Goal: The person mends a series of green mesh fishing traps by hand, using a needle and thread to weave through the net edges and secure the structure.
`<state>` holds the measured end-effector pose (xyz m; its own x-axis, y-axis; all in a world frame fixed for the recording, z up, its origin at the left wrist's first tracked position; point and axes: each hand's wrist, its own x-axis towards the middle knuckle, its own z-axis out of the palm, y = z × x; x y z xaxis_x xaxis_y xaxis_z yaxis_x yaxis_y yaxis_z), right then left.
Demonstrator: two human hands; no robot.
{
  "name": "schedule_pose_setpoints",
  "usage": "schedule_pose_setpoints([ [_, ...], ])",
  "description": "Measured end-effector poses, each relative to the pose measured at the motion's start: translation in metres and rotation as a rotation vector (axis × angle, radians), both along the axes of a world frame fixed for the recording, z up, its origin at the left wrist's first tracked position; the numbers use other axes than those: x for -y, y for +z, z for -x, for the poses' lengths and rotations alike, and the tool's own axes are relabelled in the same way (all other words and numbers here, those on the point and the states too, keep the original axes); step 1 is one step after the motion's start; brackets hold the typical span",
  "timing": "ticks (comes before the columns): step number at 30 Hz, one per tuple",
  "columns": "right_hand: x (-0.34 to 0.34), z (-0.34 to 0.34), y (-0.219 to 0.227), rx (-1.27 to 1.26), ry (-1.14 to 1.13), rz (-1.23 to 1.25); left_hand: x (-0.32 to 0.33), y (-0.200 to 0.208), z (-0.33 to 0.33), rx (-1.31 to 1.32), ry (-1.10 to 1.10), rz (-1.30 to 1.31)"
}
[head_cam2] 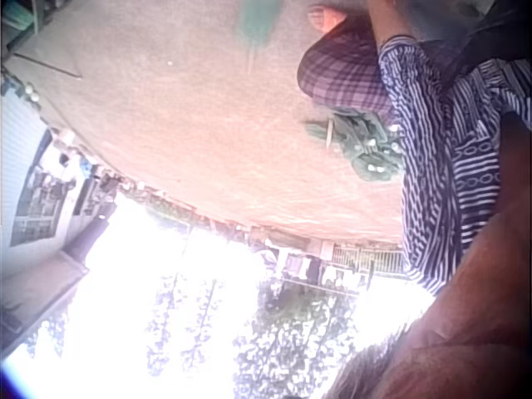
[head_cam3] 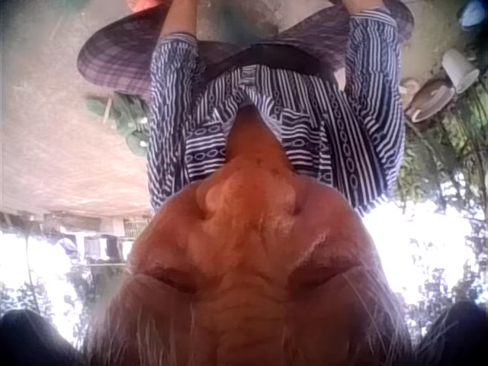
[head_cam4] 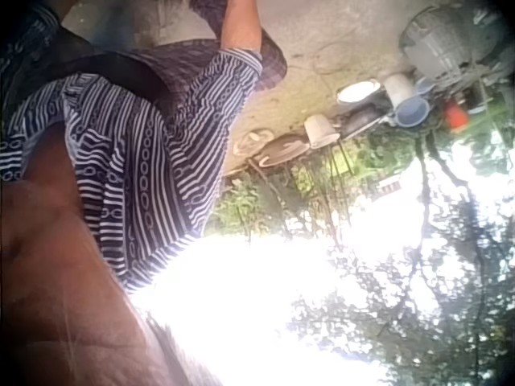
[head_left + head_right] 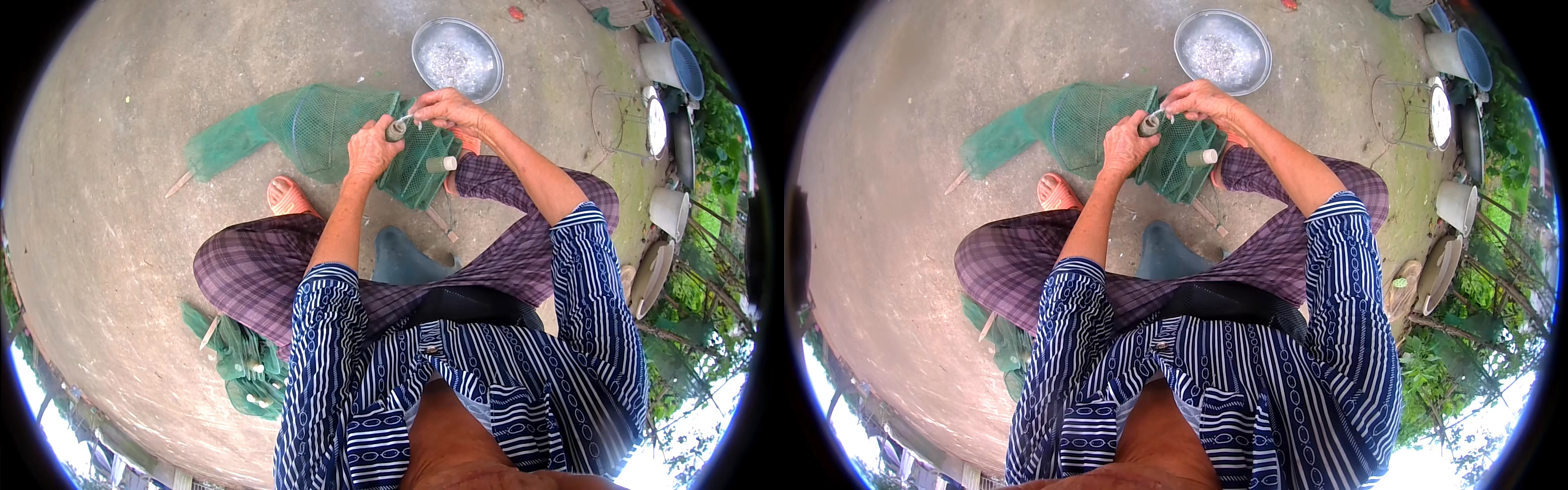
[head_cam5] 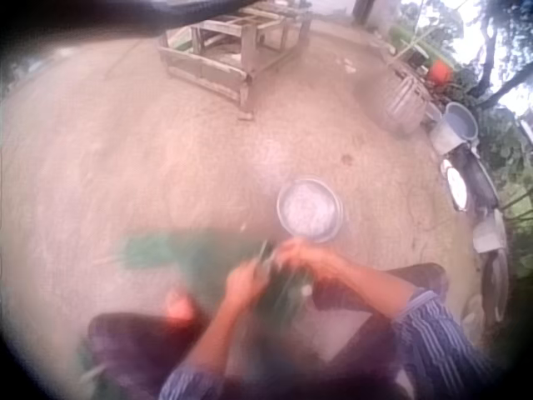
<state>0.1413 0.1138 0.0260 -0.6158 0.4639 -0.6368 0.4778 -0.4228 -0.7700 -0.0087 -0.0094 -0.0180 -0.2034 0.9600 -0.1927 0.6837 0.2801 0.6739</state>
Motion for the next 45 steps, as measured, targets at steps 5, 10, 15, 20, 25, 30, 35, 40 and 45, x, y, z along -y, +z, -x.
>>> schedule_pose_setpoints([
  [5,0.007,0.011,0.006,0.020,0.118,-0.070,0.000,0.003,-0.002,-0.013,-0.013,0.003],
  [10,0.022,0.021,0.004,0.054,0.017,-0.157,0.001,0.002,-0.002,-0.031,-0.019,0.020],
  [15,0.031,0.024,-0.009,0.051,-0.213,-0.150,0.001,0.000,-0.002,-0.019,-0.023,0.009],
  [20,0.053,0.028,-0.017,-0.020,-0.354,-0.266,0.002,0.000,-0.001,-0.005,-0.005,0.004],
  [25,0.062,0.016,-0.020,0.055,-0.331,-0.465,0.000,-0.005,-0.003,0.008,-0.028,-0.014],
  [30,0.029,0.000,-0.014,-0.039,0.174,-0.725,0.001,-0.006,-0.002,0.002,-0.025,-0.026],
  [35,-0.067,-0.039,-0.042,0.291,0.194,-0.479,0.000,-0.003,-0.004,-0.010,-0.025,-0.012],
  [40,-0.144,-0.117,-0.148,0.765,0.134,-0.802,-0.004,0.009,-0.014,0.045,-0.046,0.009],
  [45,-0.113,-0.045,-0.147,0.851,-0.100,-0.913,0.001,0.018,-0.009,0.021,-0.018,0.052],
])
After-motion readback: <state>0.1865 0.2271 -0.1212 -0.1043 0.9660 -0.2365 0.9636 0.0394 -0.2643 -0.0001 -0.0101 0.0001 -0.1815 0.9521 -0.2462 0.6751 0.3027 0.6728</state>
